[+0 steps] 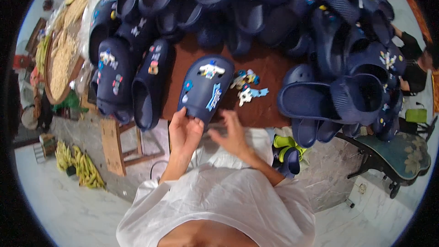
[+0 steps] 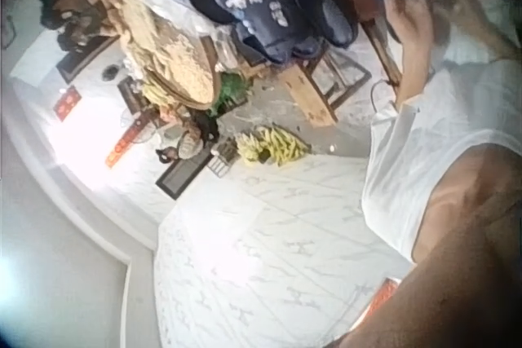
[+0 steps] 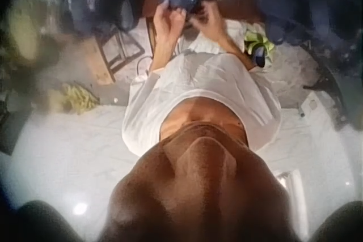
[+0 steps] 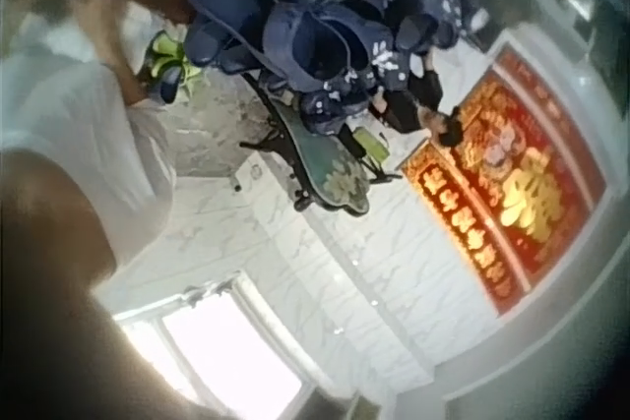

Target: Attaching decorative plastic charms to the holes of navy blue clogs.

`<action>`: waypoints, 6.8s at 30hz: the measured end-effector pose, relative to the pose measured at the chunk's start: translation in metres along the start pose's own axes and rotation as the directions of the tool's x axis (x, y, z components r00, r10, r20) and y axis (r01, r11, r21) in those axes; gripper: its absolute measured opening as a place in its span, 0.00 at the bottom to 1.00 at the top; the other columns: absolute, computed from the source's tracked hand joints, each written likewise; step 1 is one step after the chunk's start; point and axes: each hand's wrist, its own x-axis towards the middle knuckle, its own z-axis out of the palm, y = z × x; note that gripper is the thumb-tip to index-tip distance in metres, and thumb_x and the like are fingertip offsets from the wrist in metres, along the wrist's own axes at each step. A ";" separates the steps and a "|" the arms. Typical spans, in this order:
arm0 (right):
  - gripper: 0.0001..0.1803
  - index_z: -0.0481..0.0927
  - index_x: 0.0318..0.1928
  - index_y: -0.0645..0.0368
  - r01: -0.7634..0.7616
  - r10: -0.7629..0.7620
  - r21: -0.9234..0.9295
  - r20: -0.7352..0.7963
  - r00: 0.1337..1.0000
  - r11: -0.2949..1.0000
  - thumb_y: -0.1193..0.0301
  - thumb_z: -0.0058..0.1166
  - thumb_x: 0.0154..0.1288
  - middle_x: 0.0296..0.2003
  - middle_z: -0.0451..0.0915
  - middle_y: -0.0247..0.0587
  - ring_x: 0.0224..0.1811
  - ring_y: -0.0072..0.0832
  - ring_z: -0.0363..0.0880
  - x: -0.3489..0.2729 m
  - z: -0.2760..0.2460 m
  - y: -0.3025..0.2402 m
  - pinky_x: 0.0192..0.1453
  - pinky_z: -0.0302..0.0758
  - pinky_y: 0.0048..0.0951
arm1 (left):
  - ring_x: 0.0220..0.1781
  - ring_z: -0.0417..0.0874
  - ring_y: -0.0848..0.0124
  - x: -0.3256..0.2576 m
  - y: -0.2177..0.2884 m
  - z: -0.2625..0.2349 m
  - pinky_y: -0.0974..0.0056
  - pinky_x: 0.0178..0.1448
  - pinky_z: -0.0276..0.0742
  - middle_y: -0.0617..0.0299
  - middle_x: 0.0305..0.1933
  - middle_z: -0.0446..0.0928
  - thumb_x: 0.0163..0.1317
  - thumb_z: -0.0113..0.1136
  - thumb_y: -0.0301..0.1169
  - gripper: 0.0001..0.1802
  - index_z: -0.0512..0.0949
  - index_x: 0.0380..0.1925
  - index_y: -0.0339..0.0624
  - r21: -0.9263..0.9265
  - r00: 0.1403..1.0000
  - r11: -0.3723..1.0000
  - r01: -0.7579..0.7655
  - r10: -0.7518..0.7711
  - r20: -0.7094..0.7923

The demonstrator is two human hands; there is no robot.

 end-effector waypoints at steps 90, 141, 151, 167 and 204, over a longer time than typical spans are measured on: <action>0.11 0.74 0.50 0.63 -0.031 0.301 0.430 -0.577 0.759 0.902 0.79 0.56 0.68 0.45 0.76 0.36 0.47 0.20 0.74 -0.043 -0.107 0.020 0.53 0.71 0.25 | 0.44 0.81 0.63 0.038 -0.195 0.211 0.55 0.39 0.85 0.57 0.47 0.73 0.63 0.56 0.39 0.22 0.67 0.53 0.42 0.937 0.595 0.344 0.057 -0.766 0.245; 0.26 0.60 0.61 0.54 0.003 0.654 0.729 -0.616 0.439 0.684 0.59 0.56 0.71 0.58 0.69 0.38 0.58 0.27 0.70 -0.068 -0.089 0.015 0.57 0.71 0.39 | 0.65 0.76 0.58 -0.020 0.093 -0.143 0.52 0.58 0.83 0.52 0.64 0.71 0.39 0.51 0.26 0.44 0.63 0.66 0.45 0.742 0.992 0.664 -0.094 0.122 0.016; 0.43 0.48 0.75 0.52 -0.043 0.741 0.832 -0.467 0.482 0.553 0.57 0.58 0.69 0.67 0.62 0.40 0.68 0.32 0.64 -0.084 -0.073 0.014 0.69 0.65 0.42 | 0.60 0.74 0.65 -0.026 0.068 -0.139 0.56 0.61 0.73 0.57 0.64 0.68 0.47 0.52 0.26 0.42 0.61 0.69 0.45 0.761 0.978 0.646 -0.064 0.194 -0.082; 0.32 0.57 0.72 0.61 0.016 0.692 0.740 -0.637 0.339 0.673 0.67 0.52 0.73 0.68 0.64 0.44 0.69 0.34 0.65 -0.101 -0.062 0.011 0.74 0.62 0.39 | 0.59 0.72 0.71 -0.018 0.079 -0.132 0.65 0.64 0.67 0.58 0.61 0.71 0.63 0.53 0.26 0.27 0.68 0.65 0.41 0.854 0.961 0.495 -0.161 0.277 0.020; 0.32 0.52 0.69 0.66 0.221 0.502 0.712 -0.648 0.573 0.667 0.70 0.54 0.74 0.63 0.65 0.51 0.67 0.40 0.68 -0.011 -0.110 -0.004 0.67 0.72 0.47 | 0.67 0.70 0.63 -0.016 0.062 -0.119 0.62 0.71 0.60 0.53 0.64 0.71 0.63 0.53 0.23 0.26 0.68 0.63 0.36 0.920 0.874 0.229 -0.318 0.446 0.191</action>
